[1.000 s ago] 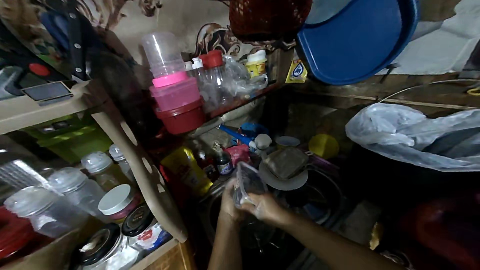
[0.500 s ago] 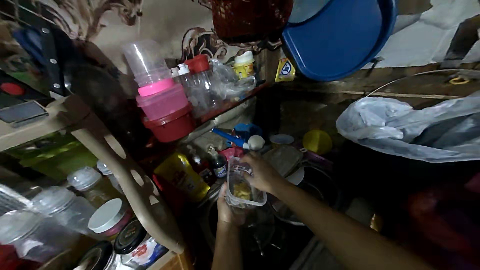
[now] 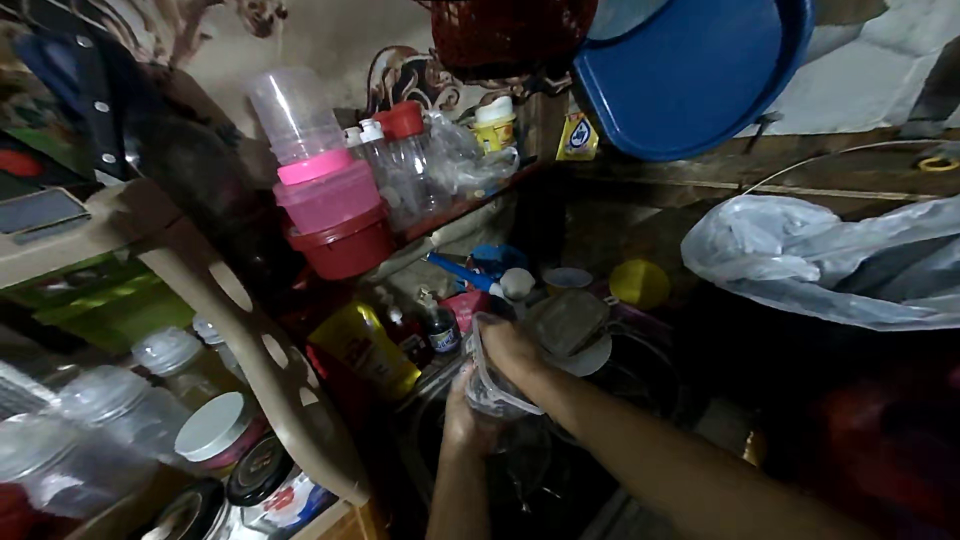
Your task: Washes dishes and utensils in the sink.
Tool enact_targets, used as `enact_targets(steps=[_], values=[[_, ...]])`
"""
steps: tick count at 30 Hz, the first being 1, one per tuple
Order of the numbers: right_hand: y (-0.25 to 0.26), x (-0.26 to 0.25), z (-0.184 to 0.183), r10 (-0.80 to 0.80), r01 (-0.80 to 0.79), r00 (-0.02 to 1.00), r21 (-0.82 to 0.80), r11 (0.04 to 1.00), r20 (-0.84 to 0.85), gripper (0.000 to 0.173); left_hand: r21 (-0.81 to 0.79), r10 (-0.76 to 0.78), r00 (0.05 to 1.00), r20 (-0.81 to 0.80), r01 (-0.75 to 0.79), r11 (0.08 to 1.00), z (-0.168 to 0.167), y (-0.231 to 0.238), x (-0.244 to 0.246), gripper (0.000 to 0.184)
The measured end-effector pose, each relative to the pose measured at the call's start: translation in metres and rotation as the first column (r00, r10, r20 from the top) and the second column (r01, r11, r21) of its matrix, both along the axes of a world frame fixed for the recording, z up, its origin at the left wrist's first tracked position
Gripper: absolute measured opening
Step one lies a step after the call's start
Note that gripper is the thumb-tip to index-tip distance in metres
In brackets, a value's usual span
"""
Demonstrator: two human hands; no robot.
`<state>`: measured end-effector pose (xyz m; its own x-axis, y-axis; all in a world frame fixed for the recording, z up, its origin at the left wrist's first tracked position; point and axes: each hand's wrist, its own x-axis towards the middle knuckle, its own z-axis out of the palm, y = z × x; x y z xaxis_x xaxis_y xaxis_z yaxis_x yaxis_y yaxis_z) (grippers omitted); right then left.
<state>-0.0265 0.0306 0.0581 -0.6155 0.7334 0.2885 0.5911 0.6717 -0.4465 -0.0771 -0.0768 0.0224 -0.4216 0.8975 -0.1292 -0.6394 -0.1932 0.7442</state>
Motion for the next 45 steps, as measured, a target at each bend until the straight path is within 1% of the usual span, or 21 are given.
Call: enact_targets(steps=[1,3,6,8,10,12,14,16,18,20,21,22,24,26,27,31,35,37,40,42,45], values=[[-0.004,0.001,0.001,-0.02,0.02,0.996,0.002,1.0,0.082,0.027,0.003,0.009,0.999,-0.038,-0.009,1.0,0.0,0.0,-0.003,0.043],[-0.012,0.013,0.009,0.026,0.017,0.977,-0.195,0.981,0.212,0.028,-0.01,0.014,0.994,-0.105,-0.015,1.0,-0.001,0.0,-0.008,0.04],[-0.016,0.022,0.017,0.292,-0.153,0.882,-0.361,0.92,0.37,0.029,-0.032,0.067,0.996,-0.064,-0.069,0.997,-0.009,0.002,-0.013,0.038],[-0.015,0.025,0.019,0.465,-0.313,0.823,-0.424,0.85,0.326,0.024,-0.013,0.109,0.994,-0.011,-0.109,0.994,-0.012,0.008,-0.016,0.041],[-0.012,0.027,0.014,0.488,-0.395,0.865,-0.442,0.806,0.118,0.017,0.012,0.117,0.992,0.039,-0.118,0.993,-0.012,0.011,-0.012,0.046],[-0.009,0.021,0.006,0.358,-0.369,0.928,-0.393,0.842,-0.106,0.015,-0.005,0.1,0.992,0.071,-0.1,0.995,-0.009,0.011,-0.006,0.051],[-0.003,0.011,-0.002,0.226,-0.273,0.957,-0.291,0.917,-0.184,0.018,-0.026,0.045,0.998,0.049,-0.044,0.999,-0.006,0.006,-0.004,0.053],[0.012,0.007,-0.014,0.203,-0.218,0.968,-0.093,0.971,-0.149,0.02,-0.026,-0.03,0.999,0.015,0.03,0.999,-0.006,0.003,-0.007,0.054],[0.014,0.011,-0.017,0.293,-0.293,0.956,-0.01,0.956,0.033,0.019,-0.053,-0.034,0.999,0.003,0.034,0.998,-0.005,-0.001,-0.015,0.052],[0.009,0.021,-0.006,0.386,-0.344,0.875,-0.187,0.92,0.29,0.018,-0.131,0.027,0.998,0.048,-0.021,0.991,0.001,-0.002,-0.021,0.047],[0.009,0.026,-0.002,0.442,-0.35,0.828,-0.296,0.889,0.346,0.019,-0.152,0.038,0.998,0.055,-0.029,0.988,0.002,-0.001,-0.023,0.046],[0.009,0.033,0.0,0.501,-0.362,0.8,-0.4,0.842,0.332,0.02,-0.157,0.037,0.998,0.044,-0.03,0.987,0.0,0.0,-0.023,0.046],[0.004,0.049,0.007,0.553,-0.367,0.821,-0.609,0.703,0.144,0.035,-0.13,0.066,0.998,0.003,-0.065,0.989,-0.007,0.002,-0.022,0.047],[-0.005,0.064,0.009,0.517,-0.388,0.855,-0.704,0.595,-0.034,0.052,-0.092,0.117,0.993,-0.012,-0.117,0.989,-0.012,0.008,-0.018,0.046],[-0.011,0.066,0.005,0.485,-0.403,0.87,-0.702,0.587,-0.094,0.053,-0.085,0.148,0.989,-0.014,-0.148,0.985,-0.013,0.011,-0.015,0.044],[-0.033,0.05,-0.032,0.238,-0.327,0.944,-0.543,0.774,-0.229,0.045,-0.117,0.19,0.982,-0.002,-0.189,0.975,-0.015,0.013,-0.003,0.04],[-0.031,0.053,-0.028,0.069,-0.381,0.864,-0.559,0.736,-0.499,0.023,-0.15,0.148,0.987,-0.057,-0.156,0.976,-0.021,0.01,-0.023,0.044],[-0.023,0.061,-0.02,-0.003,-0.367,0.858,-0.616,0.697,-0.514,0.025,-0.226,0.167,0.981,-0.1,-0.186,0.956,-0.025,0.006,-0.037,0.045],[-0.006,0.069,-0.027,-0.13,-0.215,0.9,-0.683,0.698,-0.415,0.046,-0.223,0.152,0.986,-0.074,-0.165,0.961,-0.022,0.004,-0.039,0.047],[0.01,0.071,-0.042,-0.274,-0.073,0.87,-0.657,0.751,-0.409,0.053,-0.197,0.216,0.97,-0.117,-0.235,0.952,-0.023,0.006,-0.036,0.043],[0.029,0.079,-0.052,-0.508,0.129,0.721,-0.629,0.767,-0.471,0.045,-0.208,0.347,0.84,-0.416,-0.46,0.863,-0.013,0.005,-0.034,0.032]])
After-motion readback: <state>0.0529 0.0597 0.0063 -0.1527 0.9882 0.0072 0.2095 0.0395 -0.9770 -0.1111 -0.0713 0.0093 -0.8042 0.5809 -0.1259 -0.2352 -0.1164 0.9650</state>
